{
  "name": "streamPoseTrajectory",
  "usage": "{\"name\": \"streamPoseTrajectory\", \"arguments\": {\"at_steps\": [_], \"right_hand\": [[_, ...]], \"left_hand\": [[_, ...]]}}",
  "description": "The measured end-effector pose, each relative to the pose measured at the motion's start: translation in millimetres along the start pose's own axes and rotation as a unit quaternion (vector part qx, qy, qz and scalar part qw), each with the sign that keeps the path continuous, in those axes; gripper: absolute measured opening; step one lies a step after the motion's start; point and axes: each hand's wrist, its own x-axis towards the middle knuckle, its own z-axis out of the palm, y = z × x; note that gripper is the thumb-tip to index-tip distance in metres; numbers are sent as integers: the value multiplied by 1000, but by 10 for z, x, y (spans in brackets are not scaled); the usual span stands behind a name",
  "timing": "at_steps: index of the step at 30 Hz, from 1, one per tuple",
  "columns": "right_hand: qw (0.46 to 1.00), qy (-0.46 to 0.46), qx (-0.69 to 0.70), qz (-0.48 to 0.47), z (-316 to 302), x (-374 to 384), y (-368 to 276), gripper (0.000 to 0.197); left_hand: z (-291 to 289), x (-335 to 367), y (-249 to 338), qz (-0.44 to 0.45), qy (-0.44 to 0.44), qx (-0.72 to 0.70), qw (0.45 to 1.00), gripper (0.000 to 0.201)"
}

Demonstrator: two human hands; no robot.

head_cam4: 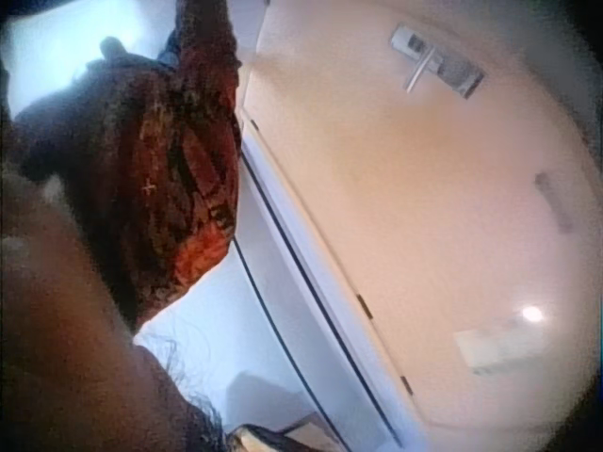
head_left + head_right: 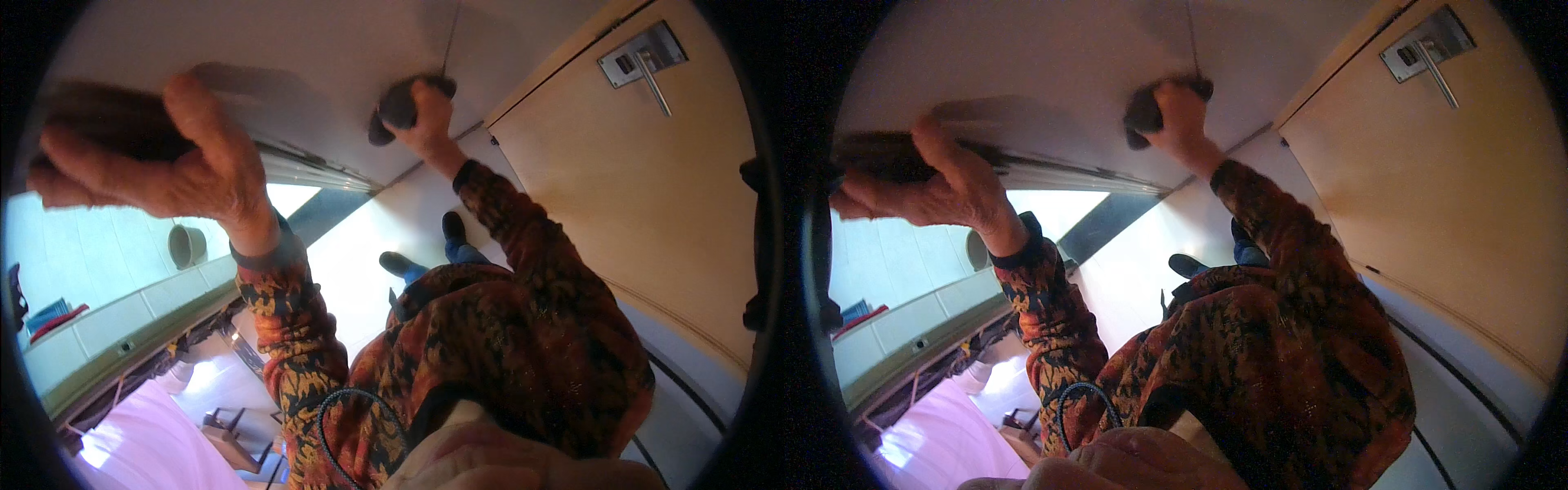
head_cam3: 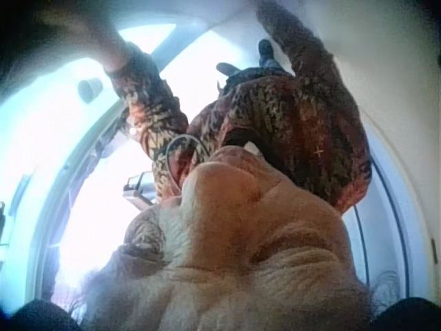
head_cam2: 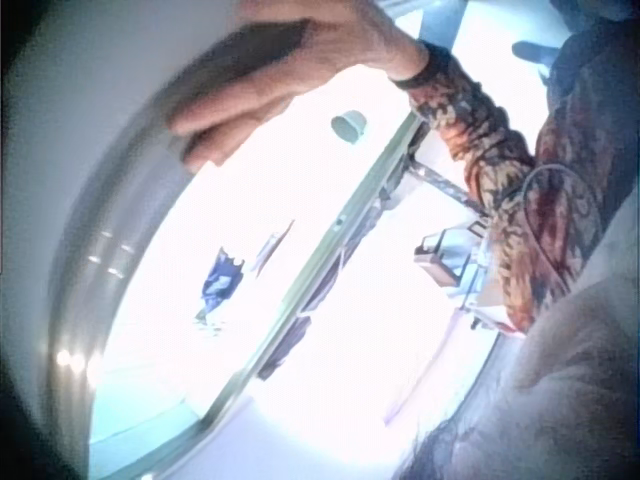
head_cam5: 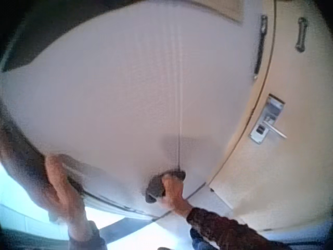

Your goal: The person wipes a wooden door, a glass shower door, and tiled bathroom walls using a gray cloth. The person moves from the door to the shower enclosure and continues wiping the walls and glass surfaces.

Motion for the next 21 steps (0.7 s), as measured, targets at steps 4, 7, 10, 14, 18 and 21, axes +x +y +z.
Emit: {"name": "streamPoseTrajectory", "arguments": {"at_steps": [4, 7, 10, 14, 18, 21], "right_hand": [[981, -159, 33, 109, 265, -735, -46, 48], [963, -188, 69, 181, 237, -723, -297, 43], [957, -148, 165, 185, 139, -221, -680, 48], [954, 17, 300, -10, -5, 692, -1144, 45], [960, 23, 243, -137, 37, 952, -1340, 47], [969, -53, 231, -72, 134, 518, -1258, 49]], "left_hand": [[-256, -353, 56, -69, -63, -80, 992, 63], [-589, -803, 130, -172, -113, -31, 978, 57], [-922, -1310, 261, -383, -159, -74, 907, 49], [-1566, -2027, 476, -624, -308, -102, 711, 40], [-2223, -2724, 945, -710, -373, -120, 585, 32], [-2565, -3116, 1368, -786, -356, -148, 484, 28]]}}
